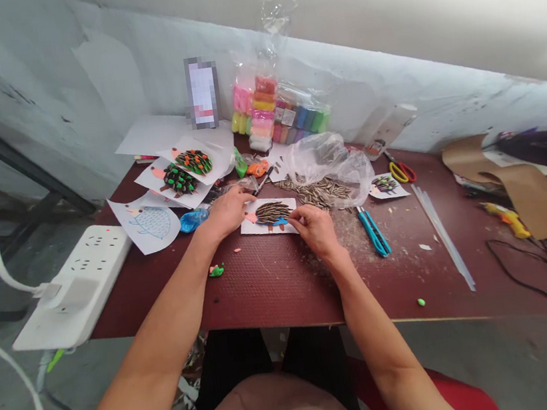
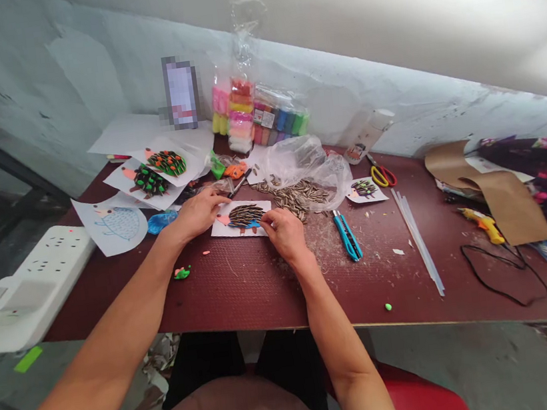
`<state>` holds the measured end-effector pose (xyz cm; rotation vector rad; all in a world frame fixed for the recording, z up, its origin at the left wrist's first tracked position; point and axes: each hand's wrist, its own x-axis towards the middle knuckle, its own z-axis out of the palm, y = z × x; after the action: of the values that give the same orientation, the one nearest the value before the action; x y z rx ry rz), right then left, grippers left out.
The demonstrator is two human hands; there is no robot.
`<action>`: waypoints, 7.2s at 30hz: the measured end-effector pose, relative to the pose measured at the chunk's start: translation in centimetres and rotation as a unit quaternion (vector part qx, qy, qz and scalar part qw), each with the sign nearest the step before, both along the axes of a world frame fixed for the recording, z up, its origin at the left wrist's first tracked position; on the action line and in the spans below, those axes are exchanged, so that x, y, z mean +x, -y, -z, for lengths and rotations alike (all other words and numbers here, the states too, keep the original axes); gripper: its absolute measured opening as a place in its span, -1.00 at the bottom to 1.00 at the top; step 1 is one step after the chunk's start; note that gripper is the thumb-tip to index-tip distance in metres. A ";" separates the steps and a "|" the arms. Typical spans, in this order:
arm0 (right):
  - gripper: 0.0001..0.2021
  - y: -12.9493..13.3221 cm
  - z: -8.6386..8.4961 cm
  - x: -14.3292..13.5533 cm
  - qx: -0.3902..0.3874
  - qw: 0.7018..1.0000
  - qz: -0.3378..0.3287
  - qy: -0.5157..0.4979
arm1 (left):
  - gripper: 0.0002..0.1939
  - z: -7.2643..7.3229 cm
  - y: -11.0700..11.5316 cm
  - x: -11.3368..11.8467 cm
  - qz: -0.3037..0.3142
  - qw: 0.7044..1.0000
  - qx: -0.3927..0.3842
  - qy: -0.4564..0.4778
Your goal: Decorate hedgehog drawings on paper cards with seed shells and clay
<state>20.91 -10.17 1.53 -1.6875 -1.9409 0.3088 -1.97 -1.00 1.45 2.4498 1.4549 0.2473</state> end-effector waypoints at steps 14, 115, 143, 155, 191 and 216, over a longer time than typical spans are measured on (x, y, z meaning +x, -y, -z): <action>-0.78 0.2 -0.6 -2.2 0.001 0.986 0.017 0.169 | -0.58 0.0 0.0 0.0 0.001 1.000 0.000 0.000; -0.88 0.0 -0.9 0.4 -0.058 0.994 0.054 -0.075 | -0.57 0.1 0.0 0.0 0.006 1.000 0.004 -0.001; -0.87 0.1 -0.3 -1.4 -0.040 0.991 0.059 0.117 | -0.58 0.2 0.0 0.1 0.004 1.000 0.010 -0.003; -0.82 0.0 -0.6 -2.0 -0.058 0.983 0.053 0.166 | -0.56 -0.1 0.1 0.1 0.005 1.000 -0.006 -0.006; -0.89 0.1 -1.5 0.7 -0.141 0.970 0.136 0.147 | -0.59 0.3 0.0 -0.1 0.007 1.000 0.007 0.009; -0.77 0.0 -0.8 0.4 -0.096 0.965 0.035 -0.243 | -0.58 0.3 -0.1 -0.1 0.010 1.000 0.008 0.002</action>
<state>21.27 -10.18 2.37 -1.6042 -1.5214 0.8238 -2.04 -0.91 1.20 2.4730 1.4328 0.2600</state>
